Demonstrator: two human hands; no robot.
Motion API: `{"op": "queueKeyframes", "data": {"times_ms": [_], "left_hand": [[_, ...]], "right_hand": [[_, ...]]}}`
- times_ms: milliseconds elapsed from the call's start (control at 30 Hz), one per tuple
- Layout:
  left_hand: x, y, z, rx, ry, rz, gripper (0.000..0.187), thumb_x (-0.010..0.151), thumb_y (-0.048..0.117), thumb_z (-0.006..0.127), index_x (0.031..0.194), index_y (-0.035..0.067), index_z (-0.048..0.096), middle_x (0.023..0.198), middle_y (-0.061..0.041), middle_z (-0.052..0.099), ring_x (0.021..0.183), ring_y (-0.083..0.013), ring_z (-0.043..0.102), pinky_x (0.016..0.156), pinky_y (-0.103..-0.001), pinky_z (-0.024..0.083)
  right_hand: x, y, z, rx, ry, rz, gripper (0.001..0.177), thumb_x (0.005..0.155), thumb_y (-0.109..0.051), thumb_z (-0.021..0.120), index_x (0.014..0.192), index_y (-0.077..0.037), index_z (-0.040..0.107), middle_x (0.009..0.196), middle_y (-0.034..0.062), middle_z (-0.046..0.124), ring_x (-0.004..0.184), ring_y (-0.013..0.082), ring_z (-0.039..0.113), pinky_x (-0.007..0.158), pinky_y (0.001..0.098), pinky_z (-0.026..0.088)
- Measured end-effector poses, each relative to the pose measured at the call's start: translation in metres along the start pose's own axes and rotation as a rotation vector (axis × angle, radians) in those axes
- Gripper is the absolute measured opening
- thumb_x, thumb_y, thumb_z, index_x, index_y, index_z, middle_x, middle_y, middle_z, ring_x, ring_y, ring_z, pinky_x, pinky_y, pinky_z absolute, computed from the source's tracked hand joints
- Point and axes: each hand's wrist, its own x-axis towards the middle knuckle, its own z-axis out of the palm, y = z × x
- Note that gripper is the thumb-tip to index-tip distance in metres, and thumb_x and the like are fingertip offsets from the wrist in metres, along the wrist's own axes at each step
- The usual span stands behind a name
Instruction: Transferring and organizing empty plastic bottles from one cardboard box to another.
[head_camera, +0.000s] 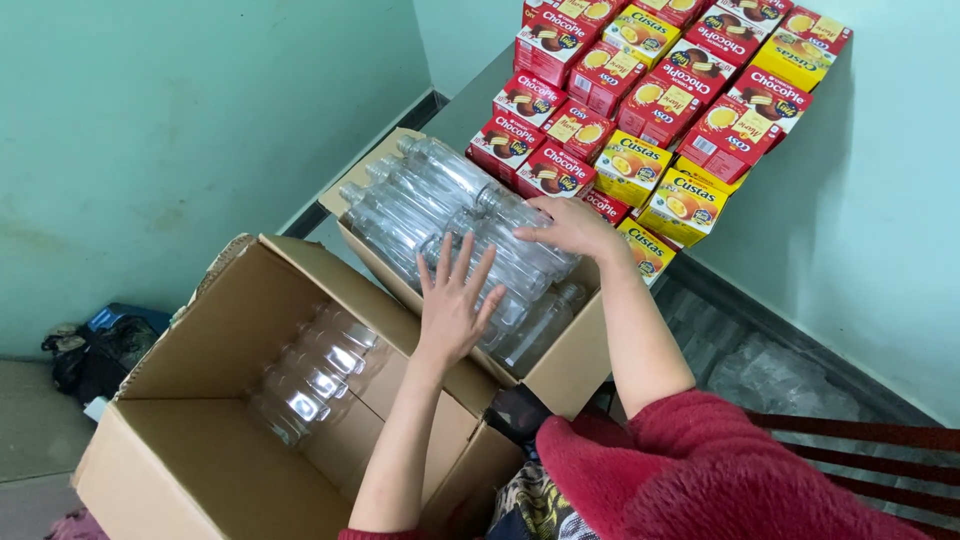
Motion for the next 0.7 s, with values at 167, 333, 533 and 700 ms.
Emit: {"op": "queueKeyframes", "data": {"times_ms": [167, 333, 533, 700], "left_hand": [[0.000, 0.003, 0.009, 0.031, -0.015, 0.035, 0.068, 0.116, 0.066, 0.033, 0.174, 0.031, 0.041, 0.183, -0.013, 0.031, 0.171, -0.0431, 0.015, 0.130, -0.079, 0.004], [0.000, -0.001, 0.006, 0.035, -0.026, 0.028, 0.069, 0.115, 0.067, 0.032, 0.175, 0.032, 0.037, 0.185, -0.011, 0.028, 0.172, -0.0427, 0.013, 0.131, -0.078, 0.004], [-0.005, -0.009, -0.009, 0.022, 0.006, -0.028, 0.072, 0.115, 0.068, 0.032, 0.176, 0.031, 0.037, 0.184, -0.013, 0.028, 0.171, -0.0434, 0.015, 0.130, -0.078, 0.006], [-0.029, -0.041, -0.029, 0.055, 0.185, -0.154, 0.066, 0.119, 0.060, 0.041, 0.176, 0.027, 0.039, 0.183, -0.017, 0.029, 0.171, -0.0436, 0.016, 0.130, -0.077, 0.009]], "right_hand": [[0.003, 0.007, 0.006, 0.028, 0.057, -0.013, 0.087, 0.099, -0.071, 0.072, 0.158, -0.007, 0.064, 0.144, 0.0280, 0.072, 0.132, 0.0441, 0.071, 0.111, 0.0540, 0.055], [-0.003, 0.000, 0.001, 0.075, 0.099, -0.028, 0.084, 0.101, -0.068, 0.071, 0.156, -0.004, 0.064, 0.141, 0.0296, 0.073, 0.130, 0.0441, 0.072, 0.109, 0.0538, 0.056], [-0.002, -0.022, 0.003, 0.009, 0.186, -0.075, 0.084, 0.104, -0.069, 0.067, 0.159, -0.006, 0.061, 0.151, 0.0303, 0.064, 0.143, 0.0505, 0.061, 0.121, 0.0594, 0.045], [0.013, -0.068, 0.042, -0.063, 0.380, -0.242, 0.087, 0.104, -0.075, 0.068, 0.162, -0.012, 0.057, 0.158, 0.0226, 0.054, 0.149, 0.0463, 0.053, 0.121, 0.0582, 0.045]]}}
